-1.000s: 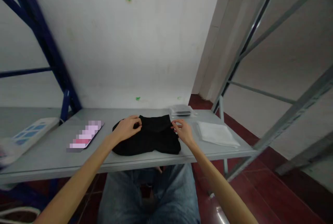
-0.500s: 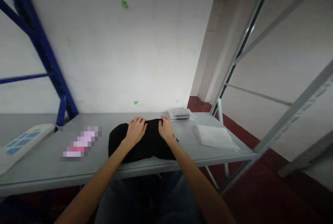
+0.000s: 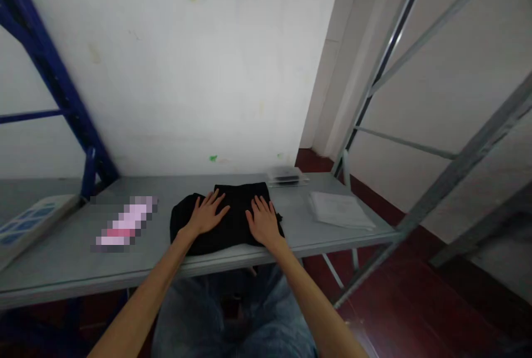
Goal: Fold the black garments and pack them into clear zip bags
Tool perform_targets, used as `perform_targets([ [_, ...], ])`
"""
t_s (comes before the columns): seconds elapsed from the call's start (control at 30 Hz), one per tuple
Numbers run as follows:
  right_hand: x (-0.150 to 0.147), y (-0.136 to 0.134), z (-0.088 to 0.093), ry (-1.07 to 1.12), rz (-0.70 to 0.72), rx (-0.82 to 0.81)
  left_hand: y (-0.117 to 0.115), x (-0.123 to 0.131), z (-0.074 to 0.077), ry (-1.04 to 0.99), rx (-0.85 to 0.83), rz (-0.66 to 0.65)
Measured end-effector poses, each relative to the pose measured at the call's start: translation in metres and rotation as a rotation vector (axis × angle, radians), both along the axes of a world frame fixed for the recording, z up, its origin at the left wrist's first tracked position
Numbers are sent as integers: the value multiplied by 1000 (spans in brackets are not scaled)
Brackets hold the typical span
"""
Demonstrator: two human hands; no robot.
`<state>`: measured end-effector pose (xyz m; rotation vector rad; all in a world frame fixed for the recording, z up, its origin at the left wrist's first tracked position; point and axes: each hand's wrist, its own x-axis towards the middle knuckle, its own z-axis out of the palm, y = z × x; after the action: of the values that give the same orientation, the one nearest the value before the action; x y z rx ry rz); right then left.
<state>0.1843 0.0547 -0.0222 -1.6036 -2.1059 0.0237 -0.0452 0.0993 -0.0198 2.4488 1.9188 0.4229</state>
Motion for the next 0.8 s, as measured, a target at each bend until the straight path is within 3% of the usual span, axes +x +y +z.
perform_targets([
  [0.53, 10, -1, 1, -100, 26, -82, 8, -21, -5, -46, -36, -38],
  [0.8, 9, 0, -1, -81, 16, -76, 11, -39, 2, -96, 233, -28],
])
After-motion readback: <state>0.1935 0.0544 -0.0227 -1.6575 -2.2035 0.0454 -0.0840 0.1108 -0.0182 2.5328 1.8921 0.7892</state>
